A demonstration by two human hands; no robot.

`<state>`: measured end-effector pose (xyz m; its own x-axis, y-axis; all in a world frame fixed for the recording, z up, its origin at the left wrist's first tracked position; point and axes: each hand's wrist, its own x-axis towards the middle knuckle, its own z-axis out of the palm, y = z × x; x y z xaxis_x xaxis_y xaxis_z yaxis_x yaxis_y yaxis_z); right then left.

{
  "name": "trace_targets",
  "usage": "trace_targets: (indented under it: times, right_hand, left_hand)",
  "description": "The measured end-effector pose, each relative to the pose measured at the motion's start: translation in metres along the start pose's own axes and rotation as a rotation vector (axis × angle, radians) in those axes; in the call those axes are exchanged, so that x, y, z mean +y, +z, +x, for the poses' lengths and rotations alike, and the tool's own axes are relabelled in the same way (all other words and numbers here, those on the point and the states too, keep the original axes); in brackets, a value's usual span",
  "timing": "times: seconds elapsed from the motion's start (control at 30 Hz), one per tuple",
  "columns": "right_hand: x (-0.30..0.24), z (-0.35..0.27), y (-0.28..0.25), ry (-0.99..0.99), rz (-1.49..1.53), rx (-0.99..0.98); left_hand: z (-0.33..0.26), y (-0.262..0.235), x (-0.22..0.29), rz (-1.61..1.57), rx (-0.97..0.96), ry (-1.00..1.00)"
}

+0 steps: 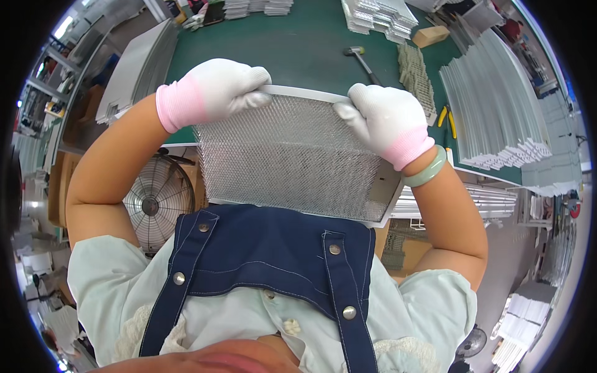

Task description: The person assembles rectangular metal frames by placing a mesh screen into a frame, inserting a plastic clip, and tapping the frame edges with a hammer to secure the components. They repeat this process for multiple units, stacking completed frames on the table.

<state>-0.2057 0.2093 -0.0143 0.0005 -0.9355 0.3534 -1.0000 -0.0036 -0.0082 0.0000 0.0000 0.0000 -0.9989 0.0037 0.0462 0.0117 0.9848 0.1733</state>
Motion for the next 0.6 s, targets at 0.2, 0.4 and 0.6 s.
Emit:
trace_targets:
  times: [0.2, 0.4, 0.6]
  right_hand:
    - [-0.009, 0.020, 0.003, -0.056, 0.071, 0.030]
    - [-0.041, 0.050, 0.019, -0.050, 0.213, 0.057]
    - [-0.045, 0.056, 0.019, -0.011, 0.212, -0.205]
  left_hand:
    - [-0.012, -0.005, -0.003, -0.006, 0.055, 0.008]
    - [0.008, -0.025, 0.016, -0.105, -0.136, -0.091]
    - [-0.003, -0.008, 0.008, -0.137, -0.127, -0.071]
